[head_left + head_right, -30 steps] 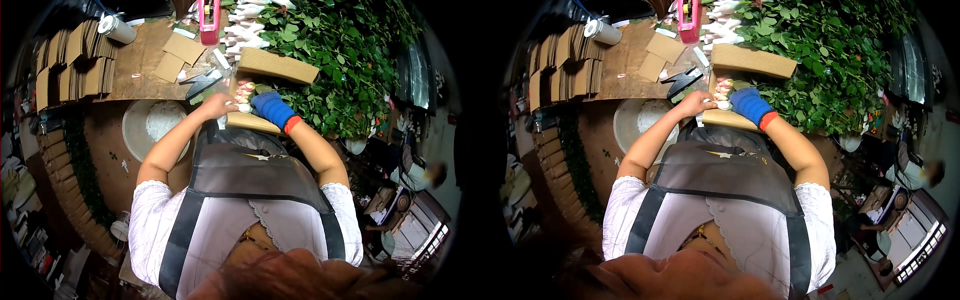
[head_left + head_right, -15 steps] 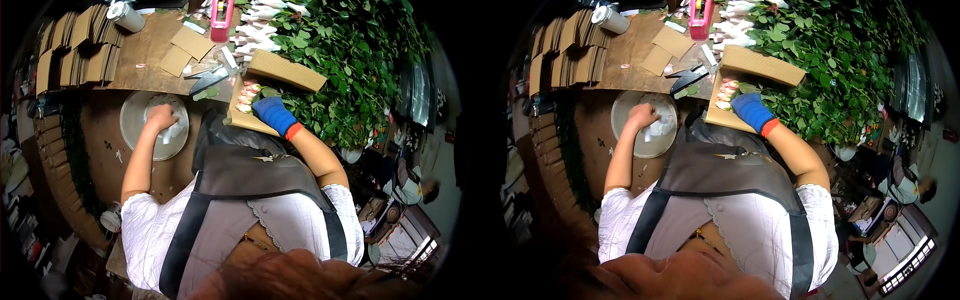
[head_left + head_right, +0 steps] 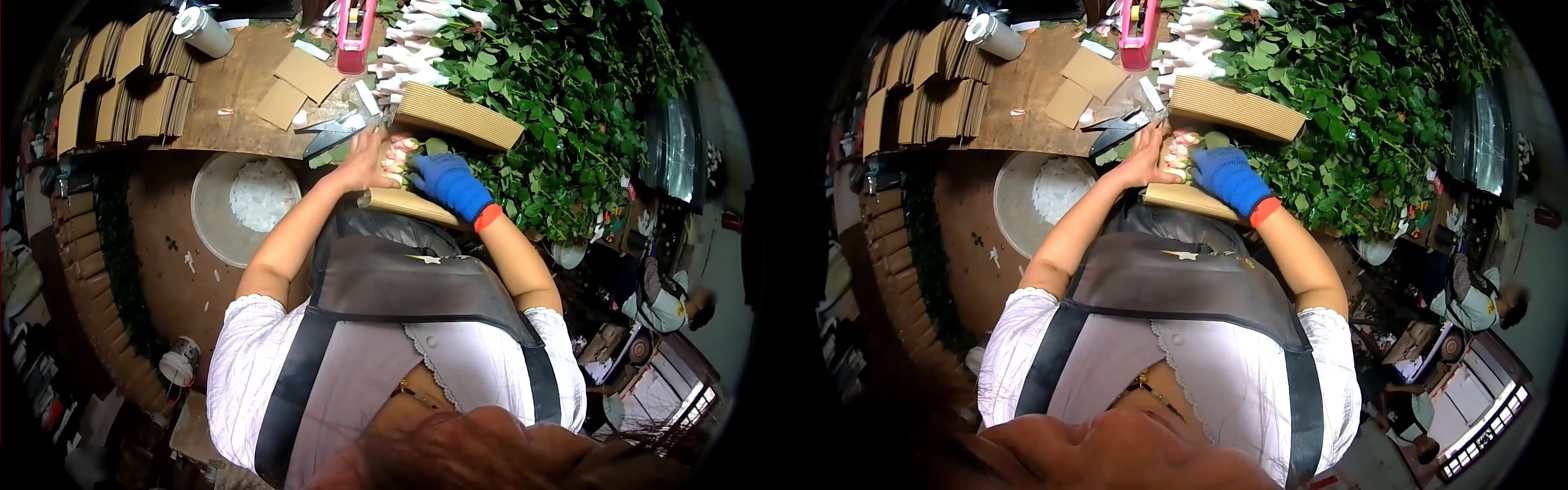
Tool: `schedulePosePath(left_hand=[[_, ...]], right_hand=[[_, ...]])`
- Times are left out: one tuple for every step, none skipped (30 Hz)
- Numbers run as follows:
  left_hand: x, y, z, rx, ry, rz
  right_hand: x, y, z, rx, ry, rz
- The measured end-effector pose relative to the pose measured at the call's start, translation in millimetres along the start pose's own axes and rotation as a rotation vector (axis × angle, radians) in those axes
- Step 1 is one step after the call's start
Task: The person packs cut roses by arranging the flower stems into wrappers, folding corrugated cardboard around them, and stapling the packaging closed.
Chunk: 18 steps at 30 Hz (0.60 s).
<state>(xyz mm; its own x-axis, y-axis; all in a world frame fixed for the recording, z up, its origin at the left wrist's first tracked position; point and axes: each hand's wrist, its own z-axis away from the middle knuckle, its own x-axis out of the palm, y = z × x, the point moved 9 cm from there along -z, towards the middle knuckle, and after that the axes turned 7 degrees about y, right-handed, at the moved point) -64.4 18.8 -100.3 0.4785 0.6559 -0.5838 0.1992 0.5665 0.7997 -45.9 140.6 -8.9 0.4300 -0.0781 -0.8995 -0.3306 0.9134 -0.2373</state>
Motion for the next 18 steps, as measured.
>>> schedulePosePath(left_hand=[[3, -1, 2, -0.003, -0.025, -0.015], [2, -2, 2, -0.001, -0.031, -0.04], [2, 0, 1, 0.004, -0.036, -0.062], [2, 1, -2, 0.009, -0.036, -0.084], [2, 0, -6, -0.004, -0.01, -0.056], [3, -4, -10, -0.019, 0.014, -0.029], [5, -7, -12, -0.033, 0.037, -0.003], [4, -8, -13, -0.021, 0.09, -0.002], [4, -7, -12, -0.007, 0.146, 0.0], [2, -3, -11, 0.004, 0.203, 0.006], [-2, 1, -6, 0.025, 0.276, 0.006], [-1, 1, -6, 0.034, 0.28, 0.011], [0, 0, -5, 0.042, 0.278, 0.014], [0, 0, -3, 0.052, 0.274, 0.015], [-1, 0, -3, 0.047, 0.283, -0.022], [1, -2, -3, 0.037, 0.273, -0.007], [2, -5, -4, 0.027, 0.265, 0.009], [3, -6, -4, 0.015, 0.256, 0.025]], right_hand=[[11, 5, -2, 0.023, -0.046, 0.017], [26, 7, -6, -0.004, -0.018, 0.033], [45, 8, -11, -0.029, 0.01, 0.052], [47, 3, -15, -0.057, 0.039, 0.075], [58, 7, -19, -0.026, -0.06, 0.077], [60, 8, -18, -0.052, -0.044, 0.058], [63, 10, -16, -0.077, -0.028, 0.037], [64, 13, -15, -0.101, -0.009, 0.02], [54, 16, -13, -0.053, -0.005, -0.004], [37, 17, -6, -0.007, -0.004, -0.027], [29, 19, -3, 0.036, -0.006, -0.05], [28, 25, -5, 0.078, 0.021, -0.012], [32, 32, -10, 0.12, 0.048, 0.022], [37, 40, -16, 0.165, 0.077, 0.052], [36, 35, -24, 0.092, 0.099, 0.072], [39, 37, -28, 0.093, 0.065, 0.061], [42, 38, -33, 0.094, 0.032, 0.05], [42, 35, -34, 0.094, -0.003, 0.039]])
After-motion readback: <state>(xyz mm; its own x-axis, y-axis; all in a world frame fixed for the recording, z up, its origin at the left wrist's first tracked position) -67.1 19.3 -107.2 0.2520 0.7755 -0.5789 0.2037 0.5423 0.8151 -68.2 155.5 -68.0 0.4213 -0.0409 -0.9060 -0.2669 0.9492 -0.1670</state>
